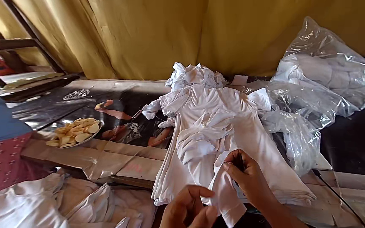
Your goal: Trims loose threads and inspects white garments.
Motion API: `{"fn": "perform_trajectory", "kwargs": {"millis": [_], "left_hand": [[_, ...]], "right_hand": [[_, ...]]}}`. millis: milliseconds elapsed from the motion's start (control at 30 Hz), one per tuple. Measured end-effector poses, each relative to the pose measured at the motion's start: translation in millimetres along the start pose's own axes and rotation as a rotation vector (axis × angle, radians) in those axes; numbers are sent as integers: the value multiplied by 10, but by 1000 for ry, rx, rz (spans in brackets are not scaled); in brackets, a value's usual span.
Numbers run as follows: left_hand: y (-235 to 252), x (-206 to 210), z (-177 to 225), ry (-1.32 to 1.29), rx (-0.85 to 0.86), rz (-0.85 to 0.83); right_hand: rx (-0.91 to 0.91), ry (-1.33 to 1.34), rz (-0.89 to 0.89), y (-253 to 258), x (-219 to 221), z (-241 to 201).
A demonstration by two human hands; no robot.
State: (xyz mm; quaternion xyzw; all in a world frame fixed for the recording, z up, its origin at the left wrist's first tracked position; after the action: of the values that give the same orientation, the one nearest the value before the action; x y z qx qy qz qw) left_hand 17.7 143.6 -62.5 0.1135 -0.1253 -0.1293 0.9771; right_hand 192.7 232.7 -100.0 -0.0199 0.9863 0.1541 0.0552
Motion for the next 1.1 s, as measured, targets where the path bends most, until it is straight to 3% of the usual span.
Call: {"fn": "perform_trajectory", "kwargs": {"millis": [133, 200, 300, 433, 500, 833, 1100], "left_hand": [[221, -28, -409, 479, 186, 166], [280, -37, -459, 577, 286, 214], [371, -86, -517, 389, 246, 152], [395, -192, -694, -139, -135, 161], [367, -235, -737, -264, -229, 221], [277, -232, -899, -679, -374, 322], [206, -245, -940, -755, -423, 372]], "right_hand": [[-61, 47, -86, -157, 38, -179], [-81, 56, -125, -191, 53, -207], [-83, 65, -131, -207, 28, -188], [-55, 96, -116, -273, -51, -91], [-14, 113, -127, -322, -61, 5], [59, 91, -170, -376, 78, 155], [184, 100, -207, -371, 182, 281]]}}
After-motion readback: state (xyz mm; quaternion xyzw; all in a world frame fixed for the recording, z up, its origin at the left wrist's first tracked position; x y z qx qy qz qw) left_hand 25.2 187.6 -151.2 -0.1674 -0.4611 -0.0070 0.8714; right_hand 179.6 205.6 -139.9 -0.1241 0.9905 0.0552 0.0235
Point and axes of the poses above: each hand's wrist, its own y-axis towards the middle knuckle, its own x-axis out of the palm, z = x × y, the point moved 8 cm from there along y, towards the middle knuckle, and after that the axes turned 7 degrees about -y, right-handed, at the moved point
